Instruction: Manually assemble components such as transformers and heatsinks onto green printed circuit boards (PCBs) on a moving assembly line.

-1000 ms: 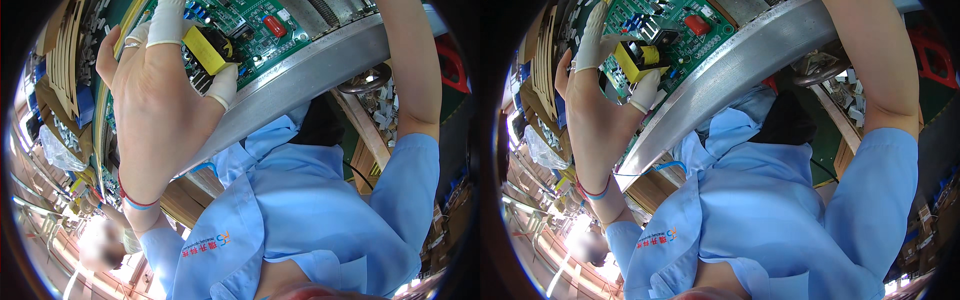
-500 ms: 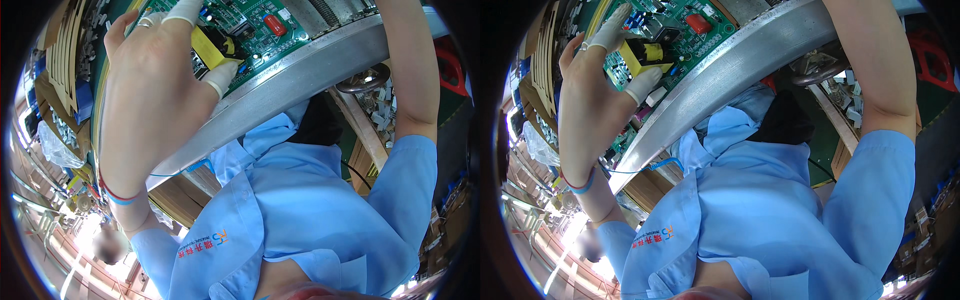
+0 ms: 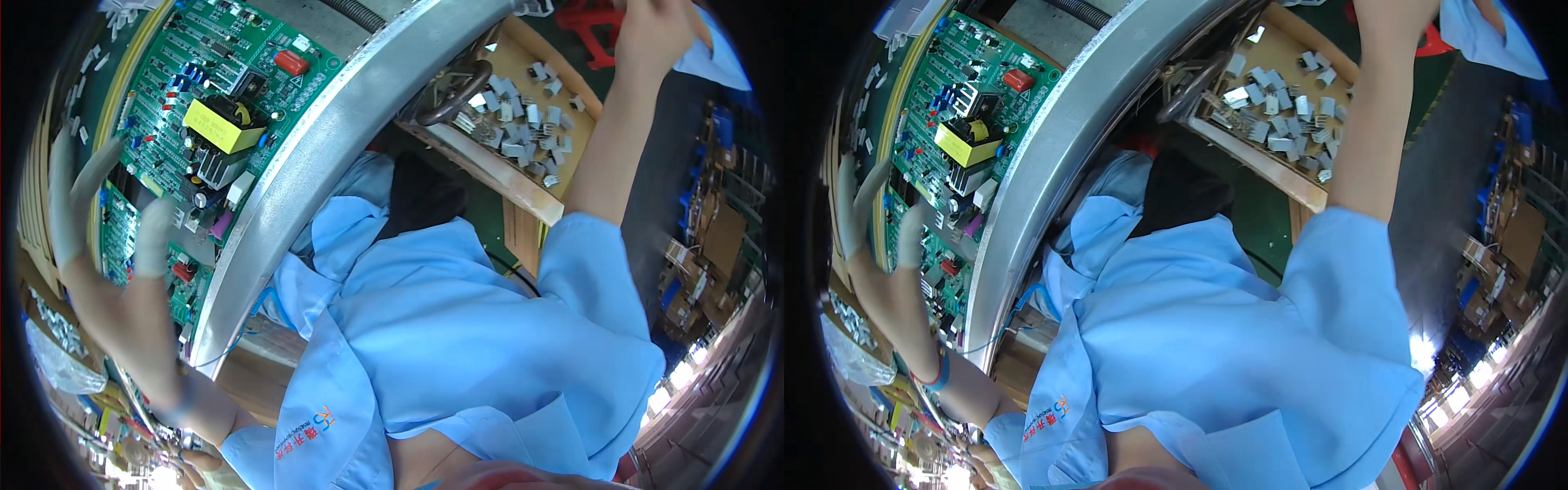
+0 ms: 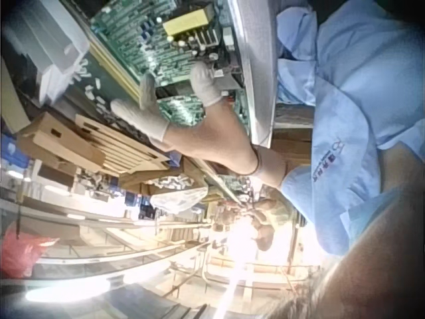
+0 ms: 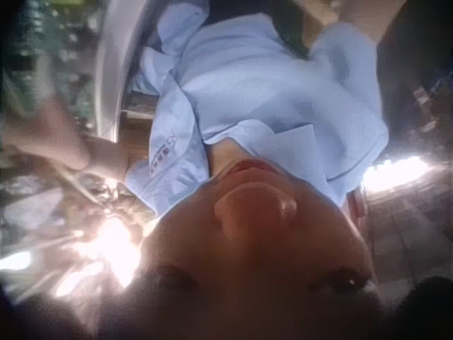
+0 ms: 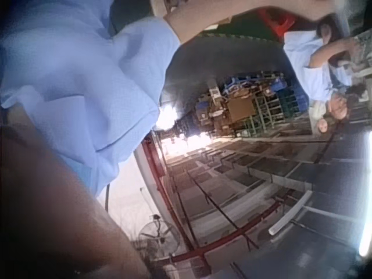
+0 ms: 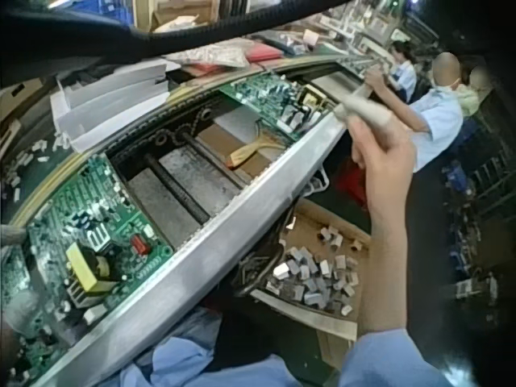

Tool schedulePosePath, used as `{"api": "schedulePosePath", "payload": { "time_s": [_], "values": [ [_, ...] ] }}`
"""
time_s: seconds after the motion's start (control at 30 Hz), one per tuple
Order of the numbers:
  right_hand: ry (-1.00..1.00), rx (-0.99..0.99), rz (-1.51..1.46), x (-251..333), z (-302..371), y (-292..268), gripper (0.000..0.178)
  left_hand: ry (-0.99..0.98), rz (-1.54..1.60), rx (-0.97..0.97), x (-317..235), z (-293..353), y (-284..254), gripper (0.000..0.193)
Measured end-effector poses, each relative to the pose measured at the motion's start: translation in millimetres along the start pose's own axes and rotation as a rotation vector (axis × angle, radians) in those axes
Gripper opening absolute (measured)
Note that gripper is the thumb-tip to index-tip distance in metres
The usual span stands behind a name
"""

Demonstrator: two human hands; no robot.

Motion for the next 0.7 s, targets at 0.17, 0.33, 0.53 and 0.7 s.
{"api": "schedulePosePath", "payload": {
  "time_s": [0.17,0.33,0.53,0.7],
  "values": [
    [0.427,0.383,0.442,-112,139,4,0.022,-0.115,0.2,-0.141,49,31,-12,0.063],
    [0.287,0.774,0.901,-146,176,86,0.029,-0.26,0.286,-0.217,70,82,-36,0.064],
    [-0.586,1.217,0.531,-175,192,121,0.042,-0.437,0.102,-0.493,99,217,-26,0.049],
    [-0.954,1.143,-0.089,-17,159,377,0.042,-0.657,0.068,-0.761,121,323,-33,0.052]
  ]
}}
Point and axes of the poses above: each hand's wrist, its own z-axis away from the middle knuckle, its own y-axis out of the palm, x = y × z, the point moved 7 cm from there along -z, towards the middle knuckle, and after that the axes turned 9 degrees about x, right-handed, at the moved point
